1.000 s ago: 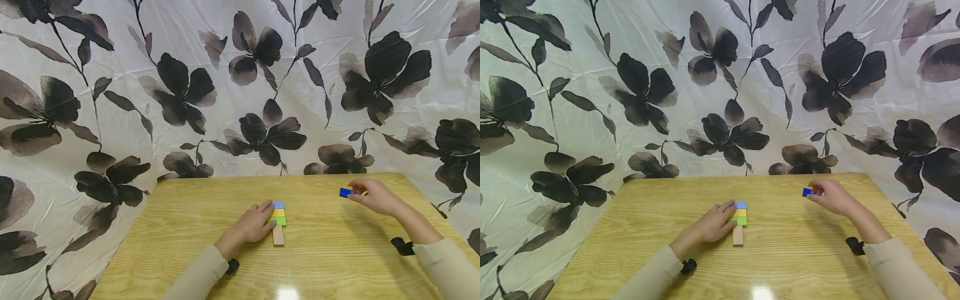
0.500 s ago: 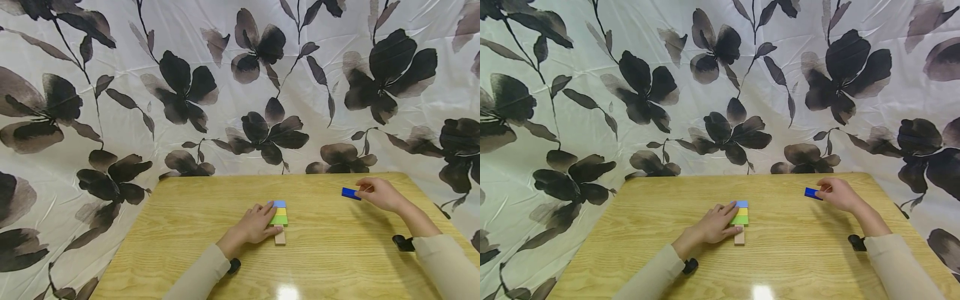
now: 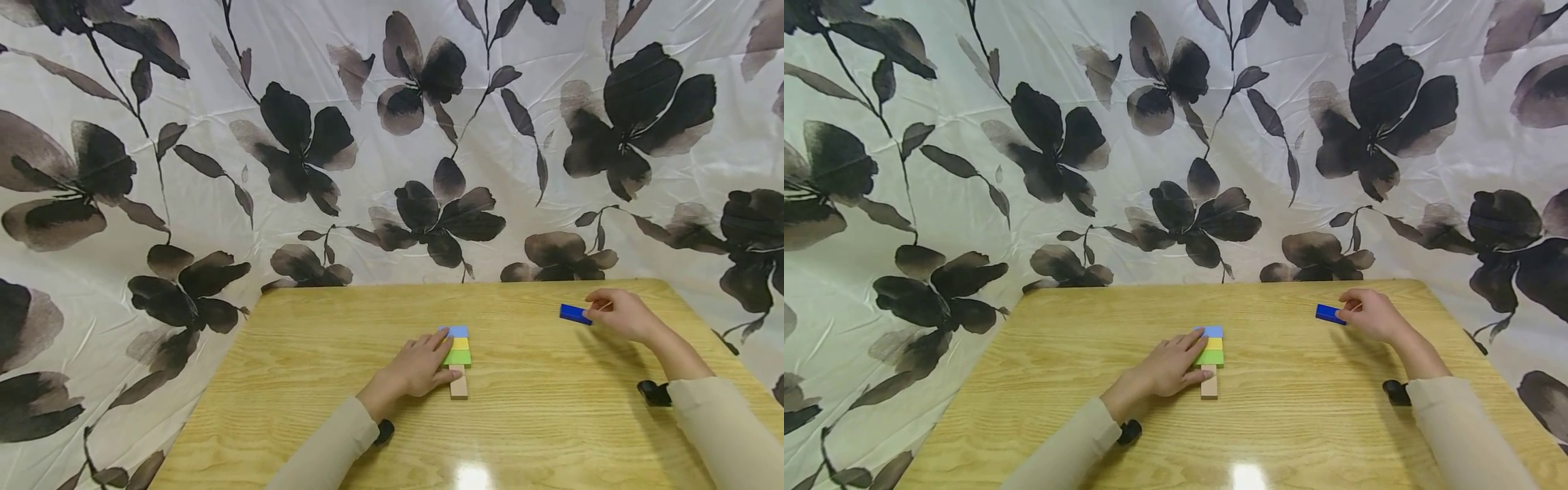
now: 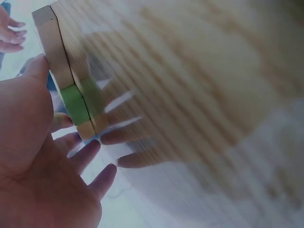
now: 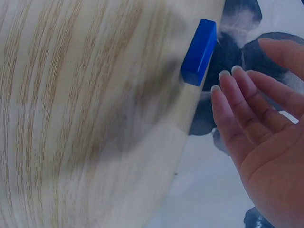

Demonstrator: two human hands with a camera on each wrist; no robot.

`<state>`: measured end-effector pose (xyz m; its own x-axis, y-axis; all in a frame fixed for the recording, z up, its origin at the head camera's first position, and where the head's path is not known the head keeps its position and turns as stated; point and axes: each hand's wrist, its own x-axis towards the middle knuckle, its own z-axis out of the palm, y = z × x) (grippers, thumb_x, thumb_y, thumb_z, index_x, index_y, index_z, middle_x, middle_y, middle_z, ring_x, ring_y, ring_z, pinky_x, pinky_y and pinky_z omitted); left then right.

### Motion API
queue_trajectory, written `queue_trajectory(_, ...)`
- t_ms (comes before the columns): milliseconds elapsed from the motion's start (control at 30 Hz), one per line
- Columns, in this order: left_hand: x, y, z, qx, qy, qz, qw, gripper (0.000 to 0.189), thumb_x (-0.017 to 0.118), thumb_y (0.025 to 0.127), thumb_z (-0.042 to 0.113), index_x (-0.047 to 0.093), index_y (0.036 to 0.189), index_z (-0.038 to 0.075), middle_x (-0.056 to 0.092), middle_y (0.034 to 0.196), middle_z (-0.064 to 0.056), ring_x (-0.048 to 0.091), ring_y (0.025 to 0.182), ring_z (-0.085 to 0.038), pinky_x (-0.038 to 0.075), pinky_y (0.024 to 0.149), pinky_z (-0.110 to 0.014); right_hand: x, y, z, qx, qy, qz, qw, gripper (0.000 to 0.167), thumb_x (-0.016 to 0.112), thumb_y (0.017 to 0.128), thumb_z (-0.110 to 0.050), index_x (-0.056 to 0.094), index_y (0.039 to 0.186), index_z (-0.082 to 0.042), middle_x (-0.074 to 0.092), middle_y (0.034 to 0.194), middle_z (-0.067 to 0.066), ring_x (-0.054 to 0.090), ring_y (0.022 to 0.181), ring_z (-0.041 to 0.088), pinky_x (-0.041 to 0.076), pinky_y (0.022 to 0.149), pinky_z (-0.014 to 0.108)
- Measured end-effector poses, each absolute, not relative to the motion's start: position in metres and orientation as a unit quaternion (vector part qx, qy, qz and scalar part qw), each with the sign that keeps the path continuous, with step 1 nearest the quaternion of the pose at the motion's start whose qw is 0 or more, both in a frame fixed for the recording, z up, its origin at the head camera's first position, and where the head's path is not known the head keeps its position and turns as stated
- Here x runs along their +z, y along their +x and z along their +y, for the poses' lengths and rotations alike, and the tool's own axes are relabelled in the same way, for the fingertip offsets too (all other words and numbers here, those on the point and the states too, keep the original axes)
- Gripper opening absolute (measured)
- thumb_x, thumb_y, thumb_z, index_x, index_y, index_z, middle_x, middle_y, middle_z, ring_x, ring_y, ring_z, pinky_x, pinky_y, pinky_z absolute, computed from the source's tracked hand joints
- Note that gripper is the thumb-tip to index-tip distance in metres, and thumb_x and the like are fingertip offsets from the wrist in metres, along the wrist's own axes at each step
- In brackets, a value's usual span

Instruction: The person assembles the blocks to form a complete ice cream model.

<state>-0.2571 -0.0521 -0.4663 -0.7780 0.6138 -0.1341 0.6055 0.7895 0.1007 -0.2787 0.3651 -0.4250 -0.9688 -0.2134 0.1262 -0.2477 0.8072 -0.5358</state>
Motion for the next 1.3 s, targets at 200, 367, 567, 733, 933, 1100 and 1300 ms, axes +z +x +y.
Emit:
queue_trajectory(200, -0.465, -0.256, -0.052, 0.048, 0.326, 0.940, 0.090, 0.077, 0.040, 0.106, 0.058, 0.025, 0.163, 0.009, 0.019, 0.170, -0.009, 0.028, 0.153, -0.026, 0.032, 0.120, -0.045, -0.429, -0.282, 0.367, 0.285, 0.109, -0.952, 0.029, 0.046, 0.068, 0.096, -0.013, 0.056, 0.126, 0.020, 0.065, 0.108, 0.034, 0.065, 0.096, 0.049, 0.055, 0.078, 0.054)
queue_trajectory(367, -0.465, -0.256, -0.052, 0.052, 0.328, 0.939, 0.092, 0.077, 0.040, 0.106, 0.056, 0.023, 0.163, 0.007, 0.018, 0.170, -0.009, 0.026, 0.154, -0.025, 0.032, 0.120, -0.042, -0.434, -0.287, 0.370, 0.270, 0.103, -0.957, 0.012, 0.059, 0.072, 0.093, -0.013, 0.047, 0.131, 0.025, 0.053, 0.121, 0.048, 0.058, 0.103, 0.060, 0.052, 0.083, 0.063)
queue_trajectory(567, -0.463, -0.255, -0.052, 0.049, 0.329, 0.939, 0.094, 0.077, 0.040, 0.106, 0.057, 0.024, 0.163, 0.007, 0.018, 0.170, -0.009, 0.027, 0.153, -0.025, 0.031, 0.120, -0.041, -0.445, -0.292, 0.369, 0.256, 0.098, -0.962, -0.009, 0.065, 0.074, 0.090, -0.014, 0.045, 0.130, 0.027, 0.053, 0.120, 0.049, 0.052, 0.111, 0.063, 0.046, 0.091, 0.068)
queue_trajectory(733, -0.462, -0.254, -0.052, 0.036, 0.327, 0.940, 0.092, 0.077, 0.038, 0.106, 0.058, 0.024, 0.163, 0.008, 0.019, 0.170, -0.008, 0.028, 0.153, -0.026, 0.033, 0.120, -0.042, -0.451, -0.293, 0.368, 0.258, 0.088, -0.962, -0.013, 0.066, 0.074, 0.090, -0.014, 0.044, 0.132, 0.027, 0.053, 0.121, 0.049, 0.052, 0.112, 0.063, 0.046, 0.091, 0.067)
queue_trajectory(933, -0.461, -0.255, -0.052, 0.018, 0.328, 0.941, 0.077, 0.076, 0.038, 0.106, 0.058, 0.025, 0.163, 0.009, 0.020, 0.170, -0.007, 0.031, 0.151, -0.026, 0.035, 0.118, -0.043, -0.453, -0.295, 0.367, 0.253, 0.092, -0.963, -0.006, 0.064, 0.074, 0.088, -0.014, 0.047, 0.128, 0.027, 0.056, 0.117, 0.047, 0.054, 0.110, 0.061, 0.048, 0.090, 0.066)
queue_trajectory(1100, -0.462, -0.255, -0.052, 0.017, 0.333, 0.940, 0.071, 0.077, 0.039, 0.106, 0.058, 0.026, 0.163, 0.008, 0.022, 0.169, -0.008, 0.031, 0.151, -0.026, 0.035, 0.118, -0.042, -0.456, -0.297, 0.366, 0.251, 0.093, -0.963, -0.005, 0.058, 0.074, 0.087, -0.013, 0.051, 0.123, 0.026, 0.058, 0.114, 0.045, 0.057, 0.106, 0.058, 0.048, 0.089, 0.065)
queue_trajectory(1300, -0.465, -0.256, -0.052, 0.022, 0.331, 0.940, 0.074, 0.077, 0.039, 0.106, 0.058, 0.026, 0.163, 0.008, 0.021, 0.170, -0.008, 0.029, 0.152, -0.025, 0.034, 0.119, -0.041, -0.456, -0.296, 0.360, 0.248, 0.099, -0.964, 0.007, 0.043, 0.074, 0.084, -0.005, 0.059, 0.112, 0.023, 0.064, 0.104, 0.038, 0.062, 0.095, 0.051, 0.050, 0.085, 0.063)
